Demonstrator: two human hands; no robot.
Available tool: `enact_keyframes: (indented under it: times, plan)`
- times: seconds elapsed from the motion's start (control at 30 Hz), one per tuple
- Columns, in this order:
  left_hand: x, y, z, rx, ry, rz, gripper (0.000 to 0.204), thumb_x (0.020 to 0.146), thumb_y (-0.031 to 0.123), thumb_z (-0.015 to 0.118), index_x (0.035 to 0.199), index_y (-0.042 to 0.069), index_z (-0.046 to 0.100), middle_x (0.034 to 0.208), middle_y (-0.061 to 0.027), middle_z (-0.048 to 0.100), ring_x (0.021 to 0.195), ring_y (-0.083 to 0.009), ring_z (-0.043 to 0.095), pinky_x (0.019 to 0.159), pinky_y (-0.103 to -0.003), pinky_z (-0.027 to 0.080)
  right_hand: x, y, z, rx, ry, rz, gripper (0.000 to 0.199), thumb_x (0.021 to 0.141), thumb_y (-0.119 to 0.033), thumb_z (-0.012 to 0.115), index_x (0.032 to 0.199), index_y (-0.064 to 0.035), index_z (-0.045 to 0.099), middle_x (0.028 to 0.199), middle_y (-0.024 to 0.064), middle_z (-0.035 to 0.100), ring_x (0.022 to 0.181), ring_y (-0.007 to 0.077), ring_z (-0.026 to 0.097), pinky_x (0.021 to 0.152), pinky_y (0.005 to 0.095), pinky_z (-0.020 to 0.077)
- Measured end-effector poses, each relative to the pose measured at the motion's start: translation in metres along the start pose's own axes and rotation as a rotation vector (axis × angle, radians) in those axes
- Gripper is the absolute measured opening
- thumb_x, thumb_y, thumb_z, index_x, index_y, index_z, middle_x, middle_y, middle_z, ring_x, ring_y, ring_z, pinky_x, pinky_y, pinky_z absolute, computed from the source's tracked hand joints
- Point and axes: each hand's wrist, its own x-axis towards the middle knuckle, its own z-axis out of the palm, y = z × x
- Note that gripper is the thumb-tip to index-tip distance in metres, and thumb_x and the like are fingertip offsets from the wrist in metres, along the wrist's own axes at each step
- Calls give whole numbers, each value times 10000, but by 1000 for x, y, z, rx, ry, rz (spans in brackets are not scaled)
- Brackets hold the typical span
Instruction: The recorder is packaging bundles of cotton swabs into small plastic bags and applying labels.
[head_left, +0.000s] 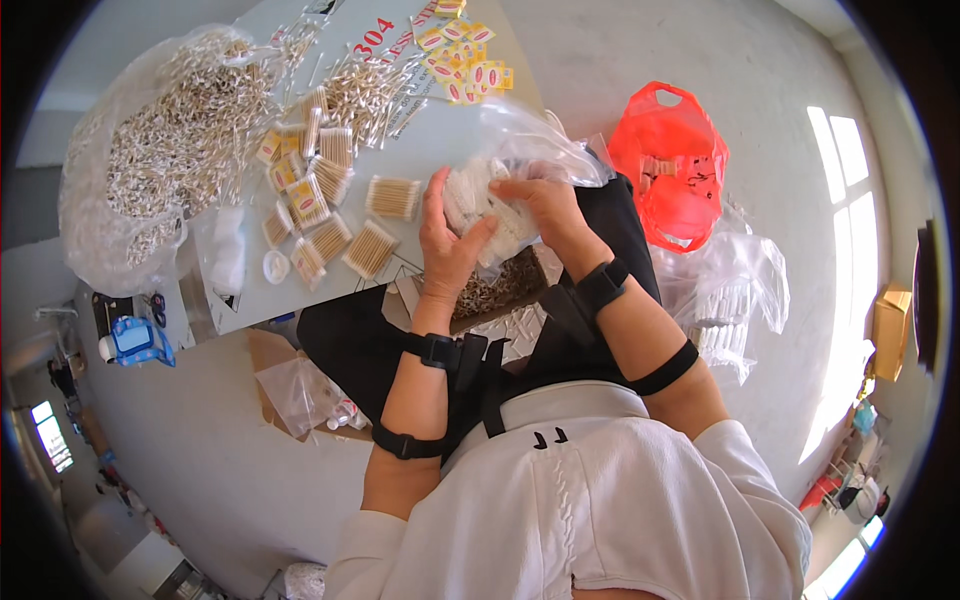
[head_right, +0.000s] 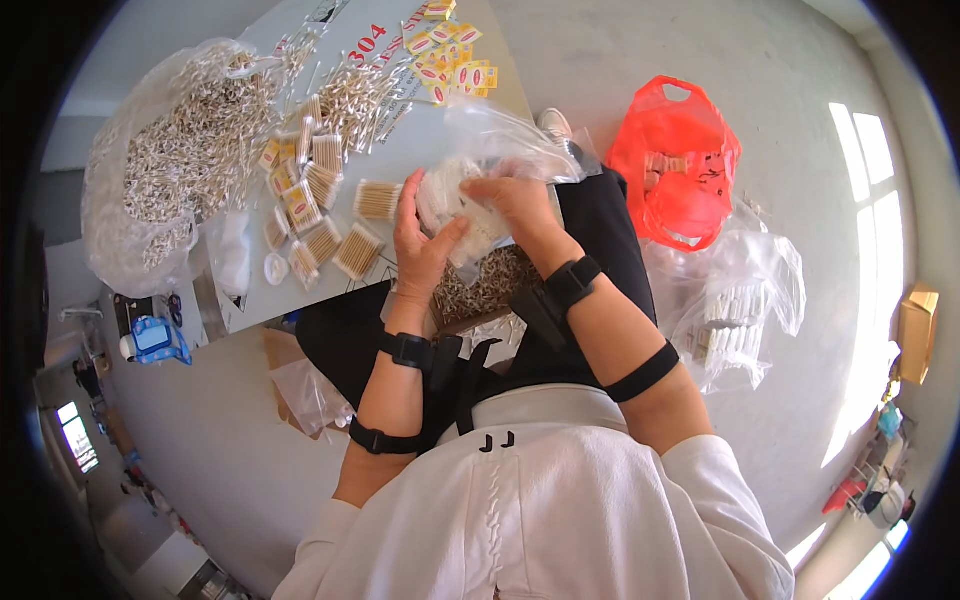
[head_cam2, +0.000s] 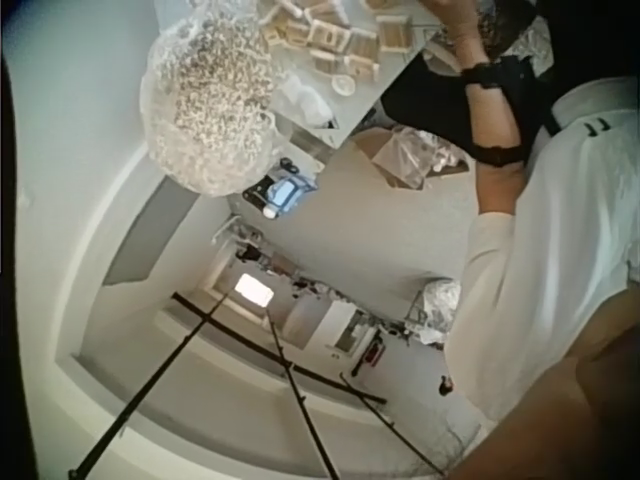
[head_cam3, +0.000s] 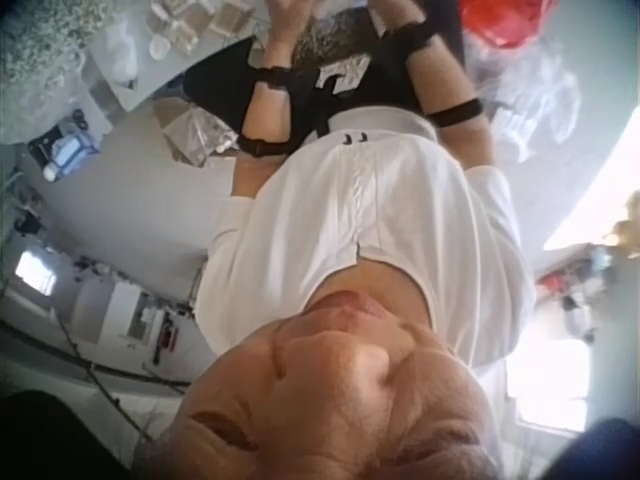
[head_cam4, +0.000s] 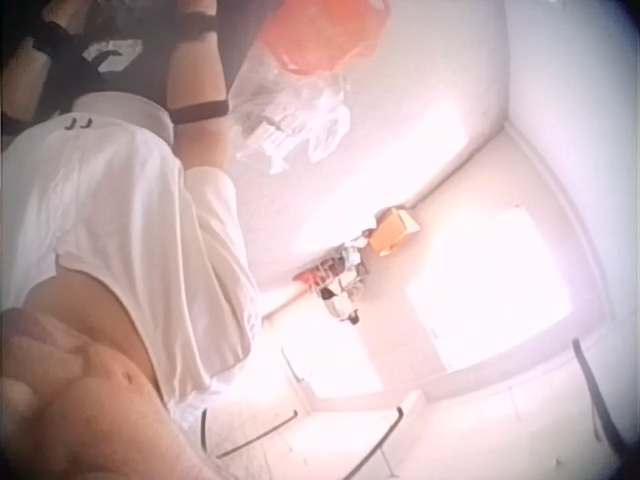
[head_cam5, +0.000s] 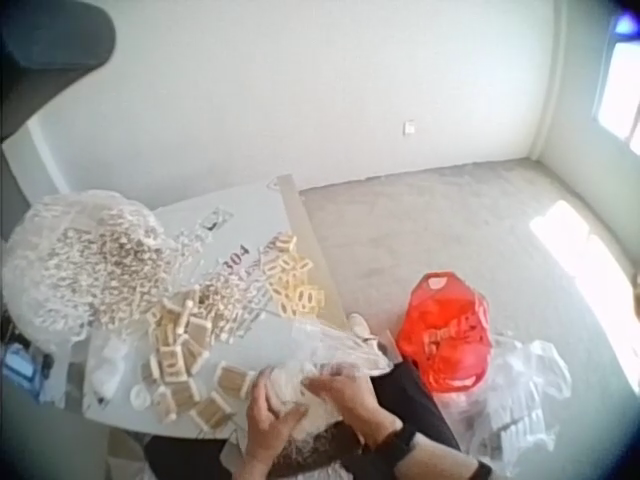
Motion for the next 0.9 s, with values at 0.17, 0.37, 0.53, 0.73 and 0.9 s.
enact_keyframes:
  times: [0.17, 0.37, 0.53, 0.73, 0.9]
  plan:
    - [31, -7, -5, 184, 164, 49, 607, 731, 180, 739, 1244, -9, 475, 1205, -164, 524, 1109, -281, 515, 958, -358, 405, 4, -7, 10, -78, 34, 67, 265, 704, -174, 794, 792, 4, 619, 724, 39, 609, 635, 112, 562, 564, 269, 455]
    - [43, -2, -10, 74, -107, -127, 390, 740, 195, 734, 1045, -19, 619, 1040, -151, 625, 1075, -274, 541, 939, -357, 412, 16, -7, 1, -249, 23, -17, 220, 726, -137, 753, 835, 16, 638, 748, 41, 624, 634, 119, 573, 572, 267, 463]
    - [49, 1, -21, 507, -251, 205, 443, 803, 202, 709, 1148, -34, 564, 1235, -152, 529, 1149, -185, 477, 947, -325, 404, 23, -8, 5, 146, -67, 61, 158, 757, -40, 672, 898, 23, 640, 840, 63, 637, 744, 138, 599, 647, 278, 490]
    - [-13, -4, 27, 247, 266, 17, 864, 739, 179, 747, 1409, -24, 241, 1373, -233, 368, 1287, -329, 349, 1085, -395, 258, 6, -1, 11, 174, -29, -111, 212, 798, -6, 611, 1008, 18, 618, 921, 78, 629, 822, 159, 598, 744, 284, 489]
    - [-1, -6, -1, 2, 51, -6, 876, 703, 109, 750, 1411, -12, 249, 1366, -196, 388, 1244, -277, 404, 1043, -360, 332, -6, -4, 13, 301, -127, -5, 335, 844, -62, 574, 1174, -9, 568, 1019, 84, 618, 911, 163, 588, 820, 272, 471]
